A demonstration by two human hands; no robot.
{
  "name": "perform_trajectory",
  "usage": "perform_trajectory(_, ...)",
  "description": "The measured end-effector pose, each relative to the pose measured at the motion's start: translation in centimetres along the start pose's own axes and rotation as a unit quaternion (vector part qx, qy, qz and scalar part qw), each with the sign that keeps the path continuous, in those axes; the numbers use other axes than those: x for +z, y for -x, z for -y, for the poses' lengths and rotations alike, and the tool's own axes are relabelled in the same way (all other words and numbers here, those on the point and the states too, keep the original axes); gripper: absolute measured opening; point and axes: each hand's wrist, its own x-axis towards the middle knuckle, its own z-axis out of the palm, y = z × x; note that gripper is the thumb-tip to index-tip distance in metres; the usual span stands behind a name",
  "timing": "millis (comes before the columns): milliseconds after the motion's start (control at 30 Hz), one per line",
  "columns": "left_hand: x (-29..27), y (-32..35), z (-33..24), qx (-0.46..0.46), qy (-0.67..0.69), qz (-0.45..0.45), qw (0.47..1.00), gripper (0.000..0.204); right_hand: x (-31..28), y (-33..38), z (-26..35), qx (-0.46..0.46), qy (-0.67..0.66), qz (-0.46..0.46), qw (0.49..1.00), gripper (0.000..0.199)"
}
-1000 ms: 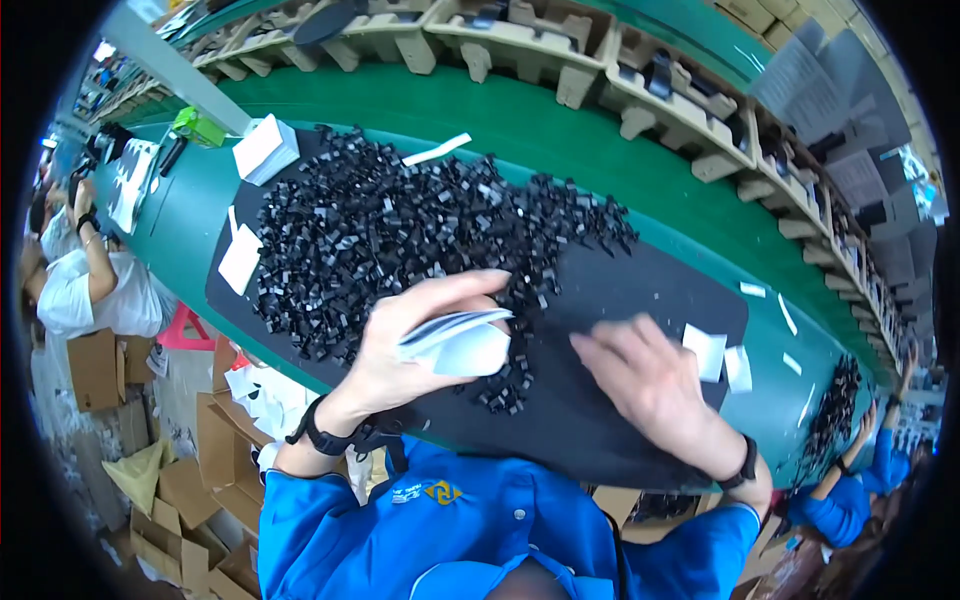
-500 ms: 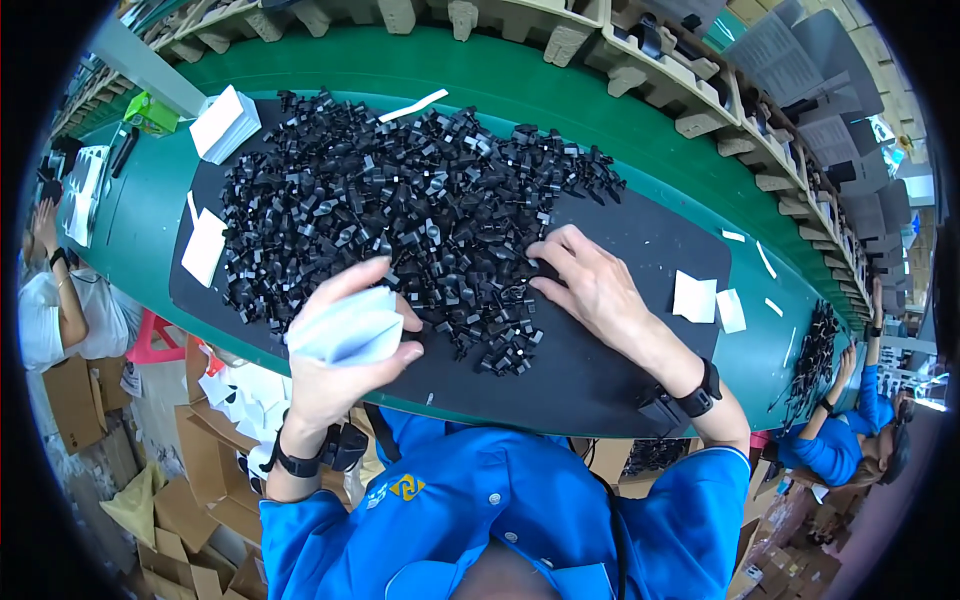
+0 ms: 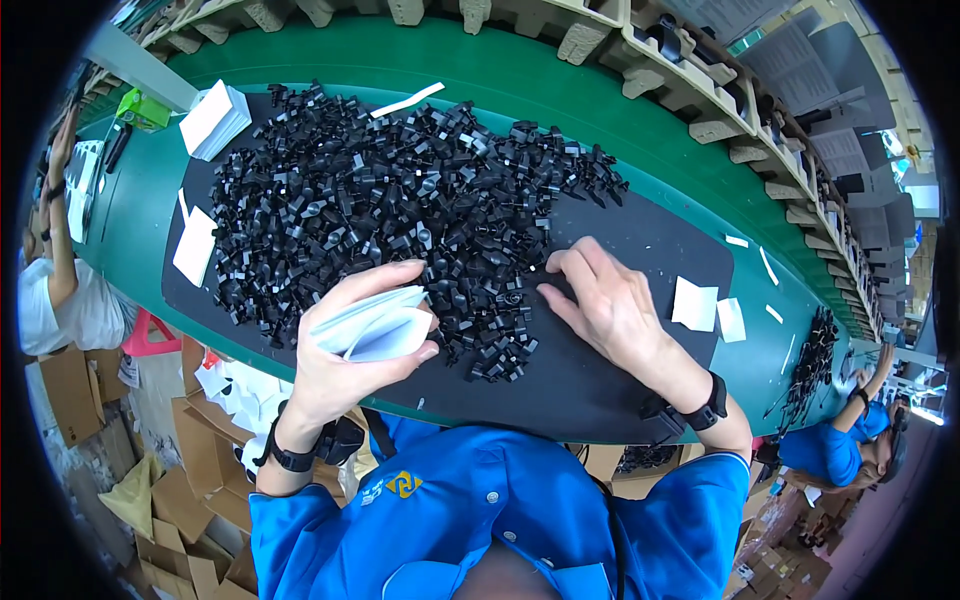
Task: The person places a stand into a tray, then repeatedly folds a white paper by hand, inserts a black clip into it, and places the assembly into the tray.
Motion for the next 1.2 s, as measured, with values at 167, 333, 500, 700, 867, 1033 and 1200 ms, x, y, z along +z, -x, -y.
perform_trajectory(167,-0.2,0.0,-0.1,-0.030,0.033,-0.015,0.999,0.065,-0.2,-0.3,1.0,-0.049,-0.040,0.009,0.998,0.021)
perform_trajectory(333,0.0,-0.3,-0.1,-0.025,0.016,0.023,0.999,0.063,1.9,-0.7,-0.4,-0.066,-0.123,0.021,0.990,0.019)
perform_trajectory(500,0.8,-0.6,0.6,-0.032,0.013,0.056,0.998,0.067,-4.4,-1.4,2.6,0.015,-0.209,-0.010,0.978,0.018)
perform_trajectory(700,3.1,-1.8,-0.9,0.042,-0.058,0.159,0.985,0.068,-8.9,-0.8,9.3,-0.119,-0.005,-0.050,0.992,0.026)
perform_trajectory(867,3.5,-0.4,-0.2,0.097,0.002,0.154,0.983,0.067,-8.7,0.8,9.3,-0.160,-0.030,0.007,0.987,0.035)
perform_trajectory(1033,3.7,0.1,0.9,0.142,0.014,0.175,0.974,0.065,-9.7,2.0,9.3,-0.173,0.039,0.099,0.979,0.045)
perform_trajectory(1200,3.4,-0.2,0.3,0.190,-0.026,0.173,0.966,0.065,-8.6,1.6,10.2,-0.177,0.083,0.147,0.970,0.045)
